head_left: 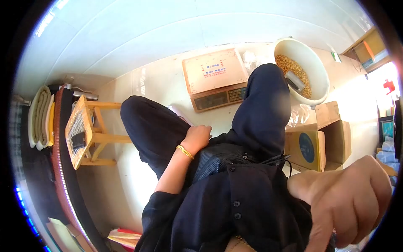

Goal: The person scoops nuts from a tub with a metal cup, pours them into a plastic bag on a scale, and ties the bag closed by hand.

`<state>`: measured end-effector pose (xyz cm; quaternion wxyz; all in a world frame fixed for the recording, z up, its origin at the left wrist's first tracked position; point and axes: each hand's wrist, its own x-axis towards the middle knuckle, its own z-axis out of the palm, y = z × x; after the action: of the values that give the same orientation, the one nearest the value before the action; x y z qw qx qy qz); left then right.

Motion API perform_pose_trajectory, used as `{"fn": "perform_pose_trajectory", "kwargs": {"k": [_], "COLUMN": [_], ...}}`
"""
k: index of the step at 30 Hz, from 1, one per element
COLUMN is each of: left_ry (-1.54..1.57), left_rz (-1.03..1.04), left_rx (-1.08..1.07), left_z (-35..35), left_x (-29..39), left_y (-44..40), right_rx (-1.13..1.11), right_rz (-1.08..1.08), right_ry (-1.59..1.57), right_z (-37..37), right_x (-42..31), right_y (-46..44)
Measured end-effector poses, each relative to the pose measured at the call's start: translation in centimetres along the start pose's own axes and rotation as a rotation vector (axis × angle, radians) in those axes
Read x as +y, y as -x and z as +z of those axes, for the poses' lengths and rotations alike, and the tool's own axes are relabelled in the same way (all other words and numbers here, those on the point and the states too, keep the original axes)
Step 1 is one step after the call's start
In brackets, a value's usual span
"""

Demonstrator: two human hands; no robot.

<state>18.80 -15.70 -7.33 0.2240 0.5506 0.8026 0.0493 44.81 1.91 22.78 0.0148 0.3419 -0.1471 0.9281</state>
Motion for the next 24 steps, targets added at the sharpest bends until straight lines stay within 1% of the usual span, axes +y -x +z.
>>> {"fn": "perform_pose_trajectory", "kwargs": {"k": [4,8,11,13,16,20,22,24], "left_ry": [0.013,-0.002,-0.009,-0.02,-0.019,-0.012,-0.01,-0.009], "left_rz": [0.007,0.005,0.01,-0.005,-0.004,0.022,0.006,0.004], "left_rx": [0.02,0.004,0.005,-0.043,-0.052,-0.011,-0.023,-0.037], "left_z": [0.3,0.2,0.5,0.3,0.1,-0.1,-0.2,-0.3], "left_x": [-0.2,-0.2,-0.3,-0.3,-0.1,0.0,0.2,0.1], "left_y": [-0.1,0.0,-0.1,-0.2,-0.2,0.1,0.0,-0.1], "right_rx": [0.053,0.008,-0.011,-0.019,-0.028,-0.052,-0.057,0.014], "right_rz": [0.055,0.098,0.103,0.095,0.073,0.002,-0.094,-0.251], "right_ry": [0.013,0.014,0.022,0.031,0.066,0.165,0.297,0.497], "right_z": [-0.2,-1.3,-2.0,-2.4,-3.0,-3.9,-4.7,-6.1], "right_x": [0.8,1.2,1.2,1.1,0.9,0.1,-0.9,-2.2], "right_y": [-2.4,-3.7,-4.0,-4.1,-3.9,-3.1,-2.1,-0.6]}}
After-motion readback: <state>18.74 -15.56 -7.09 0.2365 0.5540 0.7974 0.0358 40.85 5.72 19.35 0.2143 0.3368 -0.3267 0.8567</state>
